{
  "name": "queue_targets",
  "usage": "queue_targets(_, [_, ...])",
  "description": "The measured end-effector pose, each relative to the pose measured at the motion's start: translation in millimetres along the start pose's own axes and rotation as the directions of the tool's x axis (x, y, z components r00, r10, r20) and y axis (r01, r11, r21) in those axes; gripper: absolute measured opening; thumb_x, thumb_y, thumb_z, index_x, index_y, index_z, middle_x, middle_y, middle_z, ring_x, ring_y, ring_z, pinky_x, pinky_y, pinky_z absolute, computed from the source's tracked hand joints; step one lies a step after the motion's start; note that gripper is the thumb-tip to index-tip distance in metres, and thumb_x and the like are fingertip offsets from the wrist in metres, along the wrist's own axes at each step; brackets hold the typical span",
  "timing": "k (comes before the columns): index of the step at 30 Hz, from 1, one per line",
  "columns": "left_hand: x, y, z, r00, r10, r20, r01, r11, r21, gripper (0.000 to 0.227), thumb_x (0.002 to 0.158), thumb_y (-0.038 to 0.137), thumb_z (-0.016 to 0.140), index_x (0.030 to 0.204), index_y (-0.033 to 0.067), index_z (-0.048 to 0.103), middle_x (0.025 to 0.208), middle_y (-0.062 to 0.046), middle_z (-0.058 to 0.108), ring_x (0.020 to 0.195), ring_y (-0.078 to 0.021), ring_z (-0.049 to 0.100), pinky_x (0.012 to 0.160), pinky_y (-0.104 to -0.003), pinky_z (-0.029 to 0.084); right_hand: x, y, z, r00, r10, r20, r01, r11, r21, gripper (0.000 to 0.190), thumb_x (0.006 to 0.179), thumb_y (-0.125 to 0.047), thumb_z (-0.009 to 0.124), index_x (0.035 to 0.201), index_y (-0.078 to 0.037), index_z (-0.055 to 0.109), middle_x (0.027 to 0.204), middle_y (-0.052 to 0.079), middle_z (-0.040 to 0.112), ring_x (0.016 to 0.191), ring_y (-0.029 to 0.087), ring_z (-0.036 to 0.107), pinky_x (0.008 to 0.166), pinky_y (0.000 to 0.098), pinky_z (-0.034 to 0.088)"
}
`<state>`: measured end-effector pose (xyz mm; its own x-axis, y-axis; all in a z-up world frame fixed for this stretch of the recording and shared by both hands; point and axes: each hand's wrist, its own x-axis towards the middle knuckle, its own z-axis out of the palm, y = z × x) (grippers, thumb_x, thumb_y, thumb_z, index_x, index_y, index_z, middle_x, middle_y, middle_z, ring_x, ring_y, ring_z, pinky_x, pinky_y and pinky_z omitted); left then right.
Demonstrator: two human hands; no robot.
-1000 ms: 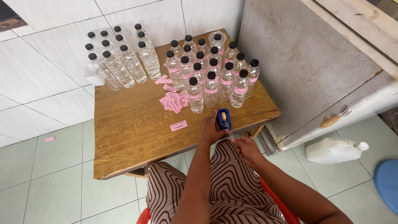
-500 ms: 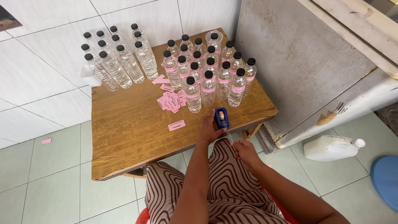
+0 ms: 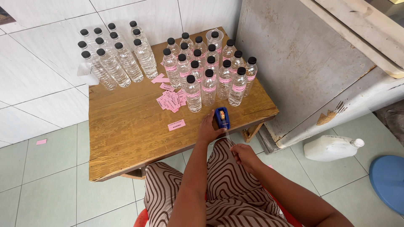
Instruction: The person picks up pink labels from a table, peels off the backing, and adheres them to clear plastic bottles.
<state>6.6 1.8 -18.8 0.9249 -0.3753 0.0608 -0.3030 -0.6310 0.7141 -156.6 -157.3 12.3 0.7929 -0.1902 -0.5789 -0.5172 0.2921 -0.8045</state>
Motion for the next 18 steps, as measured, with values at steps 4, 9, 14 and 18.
queue_targets(4, [1.0,-1.9,1.9,1.0,0.022,-0.02,-0.023,0.999,-0.048,0.123,0.062,0.063,0.087,0.163,0.0239,0.03,0.153,-0.014,0.05,0.148,-0.0332,0.041,0.124,-0.047,0.032,2.8,6.2,-1.3,0.999,0.033,0.006,-0.033,0.999,0.033,0.015,0.089,-0.016,0.069,0.095,-0.002,0.068,0.072,0.004,0.051,0.055,0.017,0.053,0.046,0.0278,0.042])
queue_targets(9, [5.8,-6.3,8.8,0.999,0.028,-0.036,-0.03,0.999,-0.035,0.129,0.057,0.053,0.094,0.164,0.0287,0.028,0.157,-0.015,0.041,0.151,-0.0397,0.033,0.125,-0.052,0.025,-9.5,-3.0,1.8,1.0,0.016,0.004,-0.016,0.999,-0.029,0.017,0.091,-0.019,0.068,0.097,-0.003,0.066,0.075,0.005,0.055,0.055,0.017,0.058,0.045,0.0281,0.045])
queue_targets(14, [-5.6,-0.4,28.6,0.962,-0.148,-0.23,0.102,0.975,-0.2,0.05,0.08,0.026,0.073,0.127,0.0245,0.058,0.121,-0.004,0.051,0.122,-0.0292,0.052,0.107,-0.045,0.039,-12.3,-10.1,-0.2,1.0,0.009,0.025,-0.009,0.999,-0.034,0.018,0.093,-0.019,0.067,0.1,-0.003,0.066,0.078,0.007,0.058,0.058,0.018,0.06,0.047,0.0287,0.046])
queue_targets(18, [-5.1,-0.8,53.2,0.898,-0.367,-0.241,0.273,0.897,-0.349,0.017,0.098,0.041,0.064,0.1,0.024,0.065,0.097,0.003,0.051,0.096,-0.0171,0.057,0.086,-0.037,0.041,-22.5,-15.2,-1.7,1.0,-0.014,0.02,0.015,0.998,-0.055,0.018,0.093,-0.019,0.066,0.101,-0.003,0.064,0.079,0.006,0.056,0.059,0.018,0.06,0.047,0.0285,0.046])
